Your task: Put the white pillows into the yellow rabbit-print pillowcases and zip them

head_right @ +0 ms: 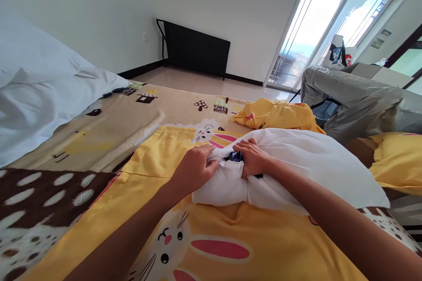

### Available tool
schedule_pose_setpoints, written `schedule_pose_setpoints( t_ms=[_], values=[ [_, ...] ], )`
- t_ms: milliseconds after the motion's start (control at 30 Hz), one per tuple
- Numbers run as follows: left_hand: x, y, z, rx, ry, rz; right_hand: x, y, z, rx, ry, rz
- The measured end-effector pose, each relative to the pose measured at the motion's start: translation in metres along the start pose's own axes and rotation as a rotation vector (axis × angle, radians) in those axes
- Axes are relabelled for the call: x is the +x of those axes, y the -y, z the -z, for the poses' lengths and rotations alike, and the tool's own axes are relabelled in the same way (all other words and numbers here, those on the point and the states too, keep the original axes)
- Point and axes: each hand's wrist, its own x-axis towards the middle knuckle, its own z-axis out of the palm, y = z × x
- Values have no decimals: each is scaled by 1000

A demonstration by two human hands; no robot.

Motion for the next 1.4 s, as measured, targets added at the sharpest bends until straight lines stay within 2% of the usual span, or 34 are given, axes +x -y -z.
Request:
schedule_pose_setpoints(
  t_ms=[100, 267, 500, 567, 667, 767, 900, 967, 1033, 1100, 1200, 1267, 1300, 1400],
  values=[
    [-3, -4, 3, 4, 23, -40, -14, 10, -5, 22, -68, 21],
    [-12, -13, 13, -133, 149, -92, -42, 31, -11, 1, -143, 16],
    [-25, -19, 35, 39, 271, -353, -60, 52, -15, -146, -115, -73],
    [-27, -16, 42, 53, 292, -389, -61, 56, -16, -177, -103, -80],
    [-31, -13, 52, 29, 290, -374, -62, 61, -10, -211, -82, -63],
    [-33, -15, 59, -73, 215, -322, -63, 65, 7, -210, -42, -38],
    [-33, -15, 66, -314, -112, -245, -72, 66, 40, -158, -27, -65],
    [-30, -10, 69, -327, -260, -207, -80, 64, 59, -145, -51, -78],
    [-25, 0, 72, -240, -287, -168, -88, 60, 78, -158, -76, -82],
    [-19, 11, 70, -100, -157, -147, -95, 56, 97, -182, -114, -95],
    [-13, 20, 47, 103, 233, -209, -104, 49, 124, -219, -189, -116],
    [-15, 17, 16, 159, 445, -285, -109, 44, 138, -250, -224, -131],
    [-18, 12, -3, 157, 510, -313, -111, 42, 143, -271, -239, -147],
    [-35, -7, -61, 103, 627, -394, -112, 40, 152, -339, -249, -206]
  ],
)
